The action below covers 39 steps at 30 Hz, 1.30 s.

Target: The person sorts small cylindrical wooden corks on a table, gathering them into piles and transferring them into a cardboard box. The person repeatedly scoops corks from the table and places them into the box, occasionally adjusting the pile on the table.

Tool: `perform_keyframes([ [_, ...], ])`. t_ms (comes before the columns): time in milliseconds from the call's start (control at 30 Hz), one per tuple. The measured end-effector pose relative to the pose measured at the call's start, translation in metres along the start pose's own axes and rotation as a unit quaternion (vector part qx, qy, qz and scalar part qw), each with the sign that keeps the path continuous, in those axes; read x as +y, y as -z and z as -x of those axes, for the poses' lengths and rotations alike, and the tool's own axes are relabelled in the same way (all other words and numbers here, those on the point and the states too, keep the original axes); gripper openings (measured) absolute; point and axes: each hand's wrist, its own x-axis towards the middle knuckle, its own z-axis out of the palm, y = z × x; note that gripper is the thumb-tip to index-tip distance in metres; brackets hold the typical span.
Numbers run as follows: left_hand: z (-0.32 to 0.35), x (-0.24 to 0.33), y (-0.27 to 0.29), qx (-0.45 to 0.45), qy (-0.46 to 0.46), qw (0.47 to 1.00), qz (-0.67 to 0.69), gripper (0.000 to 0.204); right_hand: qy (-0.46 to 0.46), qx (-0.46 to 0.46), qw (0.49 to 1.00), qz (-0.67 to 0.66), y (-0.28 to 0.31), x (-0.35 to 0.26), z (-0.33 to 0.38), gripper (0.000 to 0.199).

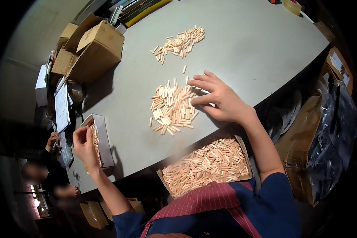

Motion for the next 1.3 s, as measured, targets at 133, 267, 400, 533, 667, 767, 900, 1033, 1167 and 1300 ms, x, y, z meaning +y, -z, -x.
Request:
perform_keyframes([
  [133, 0.018, -0.043, 0.055, 0.019, 0.055, 0.987, -0.149, 0.015, -0.016, 0.007, 1.0, -0.015, 0.001, -0.001, 0.0, 0.021],
  [267, 0.036, -0.048, 0.06, 0.026, 0.0, 0.968, -0.251, 0.015, -0.023, 0.014, 1.0, -0.001, -0.003, 0.001, 0.001, 0.02],
  [400, 0.048, -0.022, 0.035, 0.038, -0.068, 0.975, -0.208, 0.012, 0.003, 0.003, 0.999, 0.032, -0.002, -0.002, -0.002, 0.022],
  [533, 0.053, 0.011, -0.002, 0.005, -0.112, 0.984, -0.137, 0.011, 0.0, 0.0, 0.999, 0.041, -0.002, 0.0, -0.004, 0.027],
  [667, 0.062, 0.04, -0.051, -0.075, -0.156, 0.982, -0.079, 0.011, -0.033, -0.017, 0.999, 0.021, -0.001, 0.001, -0.003, 0.031],
  [767, 0.072, 0.061, -0.076, -0.121, -0.197, 0.972, -0.048, 0.013, -0.034, -0.007, 0.999, 0.008, -0.001, 0.002, -0.003, 0.031],
  [900, 0.082, 0.081, -0.102, -0.168, -0.242, 0.956, 0.006, 0.015, -0.033, -0.008, 0.999, 0.01, -0.001, 0.004, -0.001, 0.027],
  [1033, 0.089, 0.101, -0.121, -0.196, -0.26, 0.944, 0.045, 0.018, -0.028, -0.016, 0.999, 0.016, -0.001, 0.004, -0.002, 0.024],
  [1167, 0.095, 0.109, -0.142, -0.21, -0.258, 0.938, 0.091, 0.024, -0.041, 0.001, 0.998, -0.04, 0.001, -0.001, -0.006, 0.023],
  [1300, 0.1, 0.121, -0.16, -0.232, -0.267, 0.928, 0.122, 0.021, -0.037, 0.006, 0.998, -0.047, 0.004, 0.0, -0.002, 0.024],
])
